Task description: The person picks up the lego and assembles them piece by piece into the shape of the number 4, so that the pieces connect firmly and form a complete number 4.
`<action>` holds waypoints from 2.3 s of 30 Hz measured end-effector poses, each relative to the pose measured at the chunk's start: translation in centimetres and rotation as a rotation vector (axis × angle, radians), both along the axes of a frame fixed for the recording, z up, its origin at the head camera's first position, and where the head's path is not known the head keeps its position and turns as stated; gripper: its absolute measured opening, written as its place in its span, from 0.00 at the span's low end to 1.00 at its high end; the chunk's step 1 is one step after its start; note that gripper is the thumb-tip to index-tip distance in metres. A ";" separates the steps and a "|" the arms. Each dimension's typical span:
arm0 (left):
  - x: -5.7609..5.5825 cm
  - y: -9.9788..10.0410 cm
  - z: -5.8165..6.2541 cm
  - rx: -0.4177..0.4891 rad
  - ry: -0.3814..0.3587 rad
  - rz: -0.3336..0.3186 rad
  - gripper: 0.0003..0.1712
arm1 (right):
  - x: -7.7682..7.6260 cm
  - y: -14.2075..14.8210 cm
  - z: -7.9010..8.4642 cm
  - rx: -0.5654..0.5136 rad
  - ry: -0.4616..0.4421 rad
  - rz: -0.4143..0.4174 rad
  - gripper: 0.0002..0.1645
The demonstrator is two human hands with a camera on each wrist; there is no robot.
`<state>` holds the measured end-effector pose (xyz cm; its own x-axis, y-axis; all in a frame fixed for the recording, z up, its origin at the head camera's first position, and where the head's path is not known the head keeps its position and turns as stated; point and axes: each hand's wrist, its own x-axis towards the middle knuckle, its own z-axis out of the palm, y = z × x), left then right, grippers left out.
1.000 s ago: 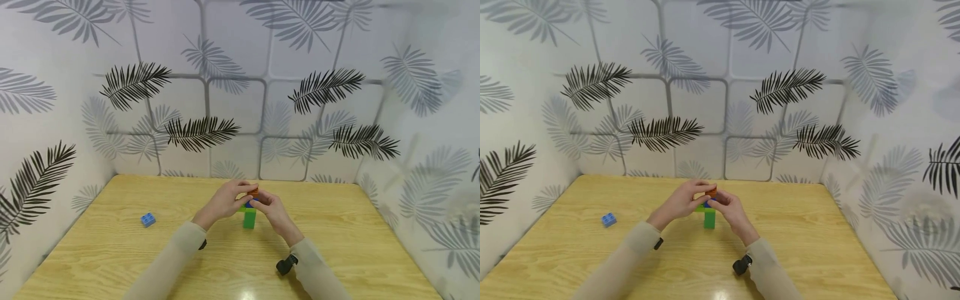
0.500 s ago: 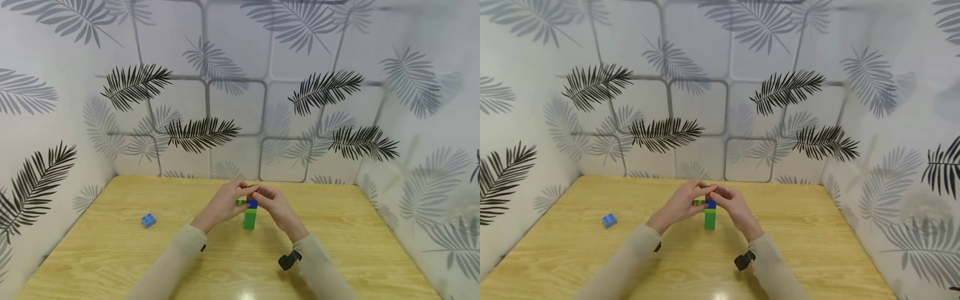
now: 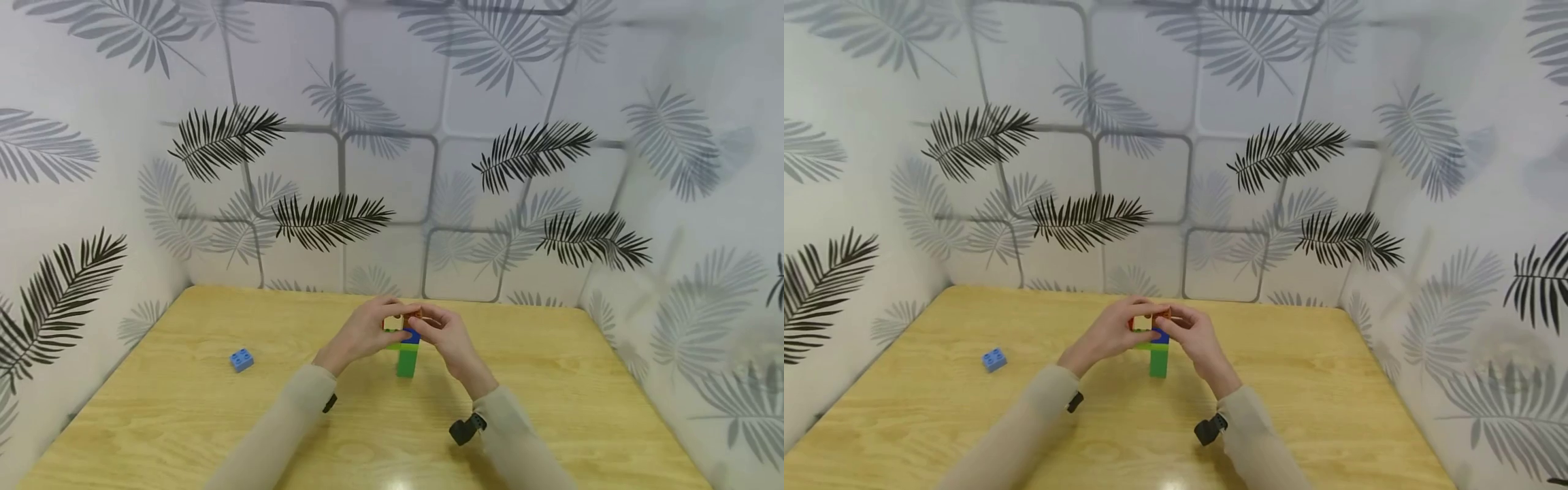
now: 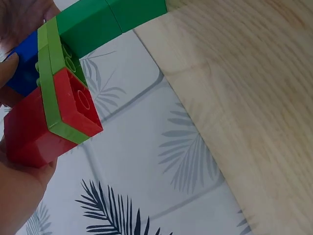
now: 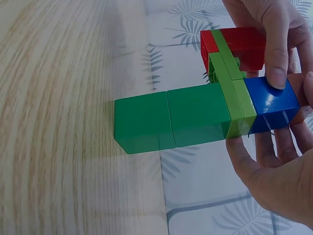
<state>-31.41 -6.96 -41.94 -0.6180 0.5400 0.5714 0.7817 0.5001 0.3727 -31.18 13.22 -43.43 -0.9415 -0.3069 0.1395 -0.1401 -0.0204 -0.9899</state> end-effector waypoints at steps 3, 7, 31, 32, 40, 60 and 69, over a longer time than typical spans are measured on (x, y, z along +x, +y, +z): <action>-0.2 -0.2 -0.3 0.053 -0.042 -0.009 0.28 | 0.1 0.0 -0.2 0.006 -0.015 -0.001 0.27; -0.3 -0.4 -0.3 0.163 -0.085 0.000 0.24 | 0.1 -0.1 -0.1 0.011 0.001 -0.006 0.28; 0.1 -5.9 1.3 0.361 -0.451 0.038 0.14 | 0.0 -0.1 0.2 0.021 -0.035 -0.067 0.27; 0.4 -6.2 1.6 0.367 -0.485 0.029 0.14 | 0.1 -0.2 0.2 0.020 -0.032 -0.062 0.27; 0.2 -10.4 0.8 0.227 -0.620 -0.017 0.16 | 0.4 -0.5 0.2 0.023 -0.037 -0.068 0.25; 0.9 -18.8 -2.5 0.109 -0.692 0.099 0.21 | 0.4 -0.4 0.1 0.023 -0.036 -0.081 0.26; 1.7 -22.3 -2.4 0.109 -0.677 0.139 0.24 | 0.3 -0.3 0.2 -0.004 -0.037 -0.074 0.25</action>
